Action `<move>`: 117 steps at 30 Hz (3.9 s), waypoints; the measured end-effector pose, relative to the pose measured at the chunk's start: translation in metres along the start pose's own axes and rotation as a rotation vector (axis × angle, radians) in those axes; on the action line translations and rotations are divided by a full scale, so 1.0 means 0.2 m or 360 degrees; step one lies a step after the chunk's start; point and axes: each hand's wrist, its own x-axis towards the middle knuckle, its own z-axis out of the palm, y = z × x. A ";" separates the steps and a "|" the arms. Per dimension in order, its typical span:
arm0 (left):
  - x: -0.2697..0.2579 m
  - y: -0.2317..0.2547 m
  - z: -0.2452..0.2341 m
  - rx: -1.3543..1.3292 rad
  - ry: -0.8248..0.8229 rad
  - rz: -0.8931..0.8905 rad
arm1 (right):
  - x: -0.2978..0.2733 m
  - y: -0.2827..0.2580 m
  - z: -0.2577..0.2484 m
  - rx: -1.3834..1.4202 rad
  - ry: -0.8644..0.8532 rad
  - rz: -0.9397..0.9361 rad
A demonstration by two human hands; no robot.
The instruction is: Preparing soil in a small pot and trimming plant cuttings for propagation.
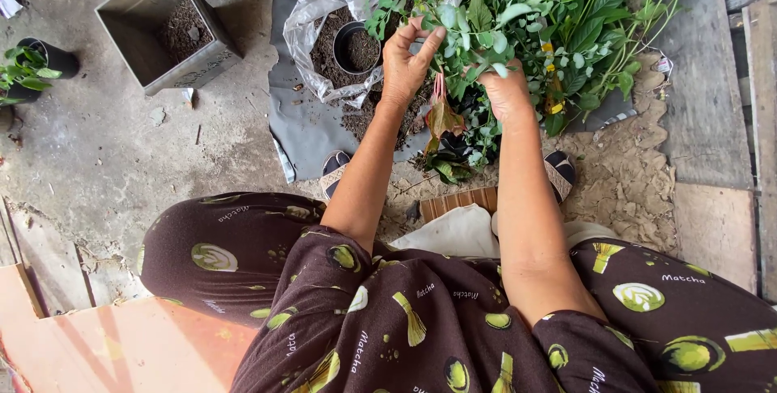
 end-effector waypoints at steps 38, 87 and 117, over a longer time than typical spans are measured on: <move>0.16 -0.36 0.19 0.0036 -0.0018 -0.0224 | 0.37 0.40 -0.67 -0.1955 0.0939 -0.0141; 0.06 -0.18 0.09 -0.0365 0.0491 -0.0042 | -0.16 0.05 0.03 0.0779 0.0311 0.0074; -0.02 -0.16 0.16 -0.0258 0.0475 -0.0122 | -0.06 0.19 0.21 0.0307 0.0294 -0.0064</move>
